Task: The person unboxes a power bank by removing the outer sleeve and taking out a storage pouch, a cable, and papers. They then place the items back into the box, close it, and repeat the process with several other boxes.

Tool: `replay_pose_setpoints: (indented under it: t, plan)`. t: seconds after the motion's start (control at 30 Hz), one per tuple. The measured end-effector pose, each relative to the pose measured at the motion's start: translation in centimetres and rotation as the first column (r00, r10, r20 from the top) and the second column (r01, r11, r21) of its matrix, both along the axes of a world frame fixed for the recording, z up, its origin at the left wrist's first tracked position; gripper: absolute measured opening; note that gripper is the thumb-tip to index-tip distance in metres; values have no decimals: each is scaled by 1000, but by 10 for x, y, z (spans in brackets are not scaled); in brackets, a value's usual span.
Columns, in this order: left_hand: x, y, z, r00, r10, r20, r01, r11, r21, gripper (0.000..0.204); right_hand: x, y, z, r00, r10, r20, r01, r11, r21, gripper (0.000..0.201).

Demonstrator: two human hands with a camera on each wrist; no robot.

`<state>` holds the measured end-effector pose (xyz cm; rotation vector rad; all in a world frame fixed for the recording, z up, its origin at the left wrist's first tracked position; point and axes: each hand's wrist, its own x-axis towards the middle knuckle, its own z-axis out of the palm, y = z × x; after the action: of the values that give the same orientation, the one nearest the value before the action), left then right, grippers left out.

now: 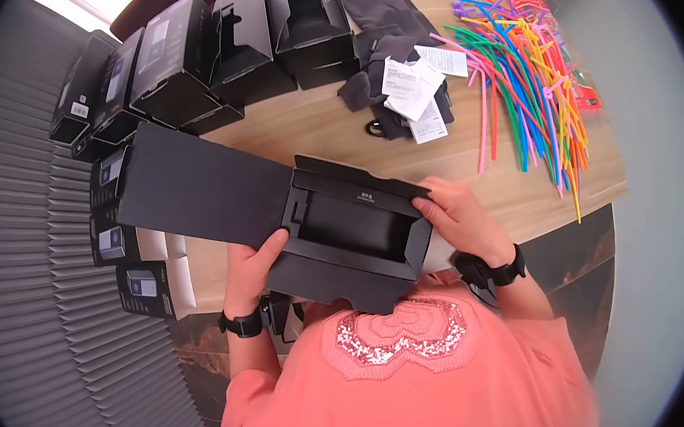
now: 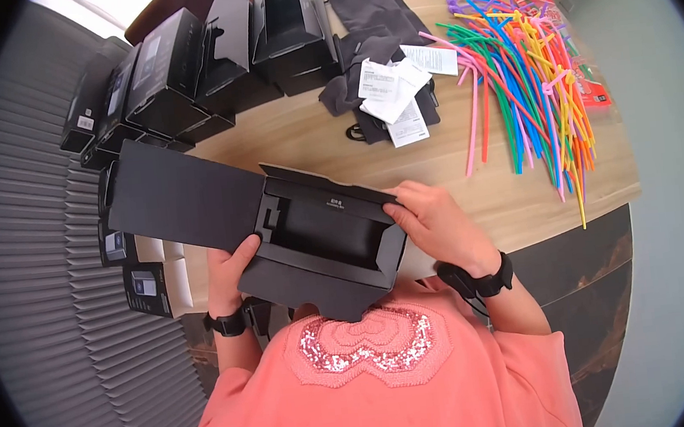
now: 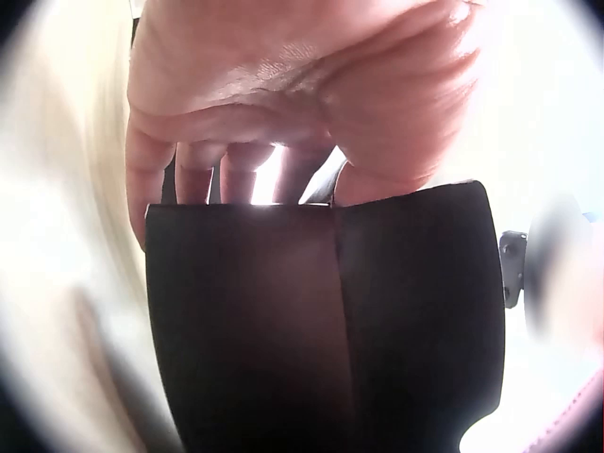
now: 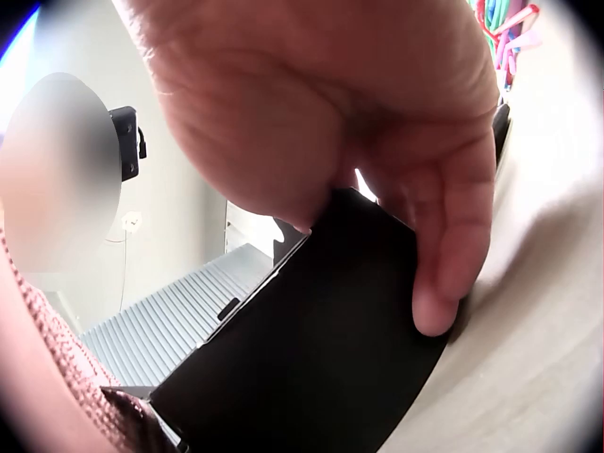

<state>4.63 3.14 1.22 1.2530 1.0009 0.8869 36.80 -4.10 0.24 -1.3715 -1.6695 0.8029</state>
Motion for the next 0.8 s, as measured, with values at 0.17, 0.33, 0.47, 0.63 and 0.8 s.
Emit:
replay_pose_setpoints:
  t: [0.17,0.33,0.47,0.63,0.8]
  plan:
    - [-1,10,22,997,63,37,-66,994,92,45,-6,-6,14,993,-99,-59,103,991,82,14]
    - [25,63,60,983,-176,43,124,827,549,66,30,-19,39,920,-389,51,389,921,1,43]
    - [61,104,98,819,294,-493,275,554,786,70,51,1,76,829,-544,-131,560,809,181,45]
    - [88,152,72,640,545,-542,315,457,832,65,59,65,124,854,-438,-281,480,871,102,34]
    - [99,164,50,430,646,-631,454,449,770,58,63,138,152,905,-364,-221,392,915,94,35]
